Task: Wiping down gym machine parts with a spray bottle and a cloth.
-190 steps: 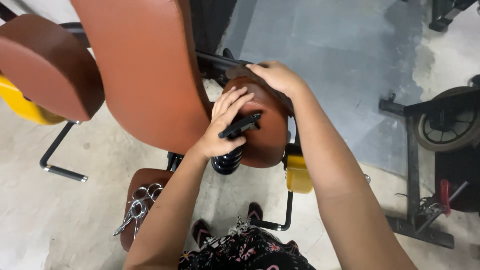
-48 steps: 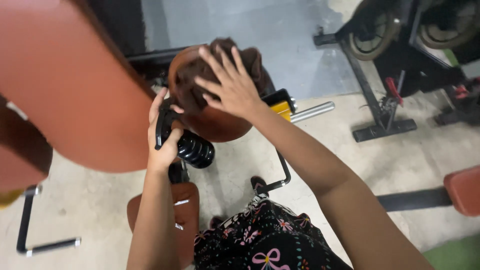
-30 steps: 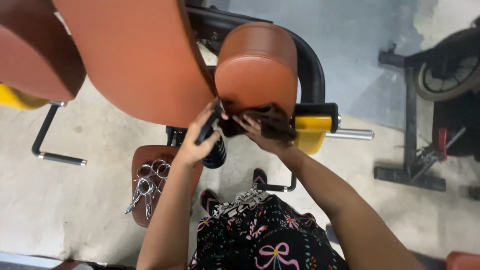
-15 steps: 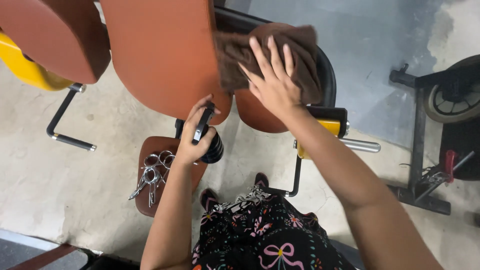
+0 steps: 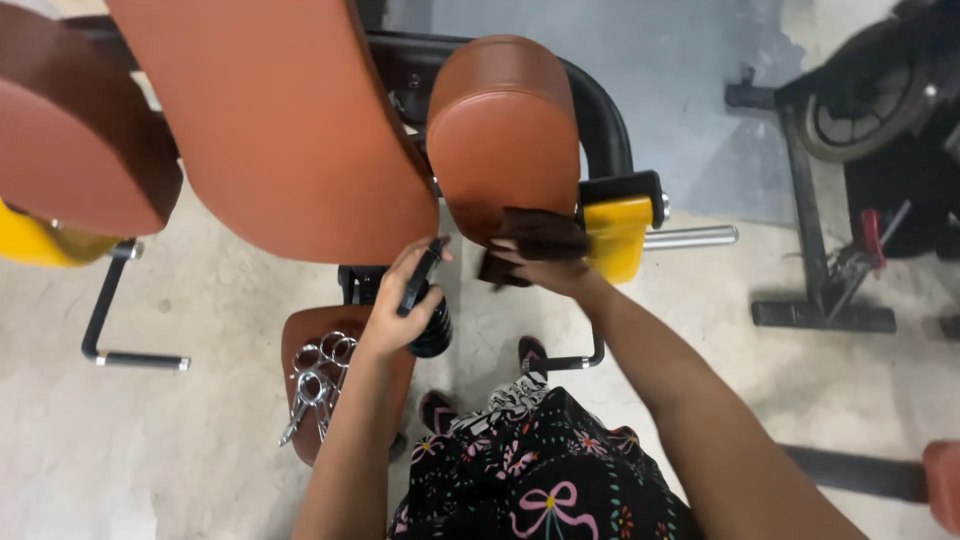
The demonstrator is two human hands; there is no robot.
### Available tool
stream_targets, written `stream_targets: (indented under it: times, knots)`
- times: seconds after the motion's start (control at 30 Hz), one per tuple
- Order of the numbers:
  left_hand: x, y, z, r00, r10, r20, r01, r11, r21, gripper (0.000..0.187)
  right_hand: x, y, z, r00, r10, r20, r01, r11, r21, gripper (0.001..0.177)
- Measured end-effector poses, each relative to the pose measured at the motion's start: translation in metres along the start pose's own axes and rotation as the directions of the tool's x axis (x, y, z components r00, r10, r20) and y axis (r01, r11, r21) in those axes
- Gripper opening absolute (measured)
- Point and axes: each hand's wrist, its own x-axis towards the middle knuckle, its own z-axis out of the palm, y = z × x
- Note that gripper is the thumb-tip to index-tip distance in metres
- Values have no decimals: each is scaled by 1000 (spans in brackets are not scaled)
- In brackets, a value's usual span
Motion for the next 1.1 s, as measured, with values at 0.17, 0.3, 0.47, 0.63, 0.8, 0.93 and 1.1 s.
stream_targets:
  times: [0.17, 0.3, 0.47, 0.63, 0.8, 0.93, 1.1]
  knots:
    - [-2, -4, 9, 981, -59, 186, 82, 989, -122, 53, -81, -1, -3, 754, 545, 366, -628, 436, 644, 24]
    - [8, -2, 25, 953, -65, 297, 116, 980, -160, 54, -99, -35, -68, 276, 845, 458, -929, 114, 351, 34]
    - [27, 9, 51, 893, -92, 440, 173, 974, -147, 53, -116, -37, -96, 511, 804, -304, -802, 573, 167, 36]
    - [33, -7, 81, 888, 36, 458, 80, 969, -232, 57, -68, -28, -144, 378, 700, -606, -728, 629, 272, 57]
    - [54, -10, 109, 877, 108, 467, 64, 939, -338, 56, -48, 8, -84, 524, 695, -492, -788, 615, 29, 59]
    - [82, 5, 135, 851, -49, 522, 166, 970, -179, 48, -53, 1, -67, 555, 784, -277, -812, 583, 25, 33]
    - [108, -10, 180, 865, -39, 501, 102, 990, -99, 51, -99, -16, -20, 505, 838, -207, -713, 540, 447, 45]
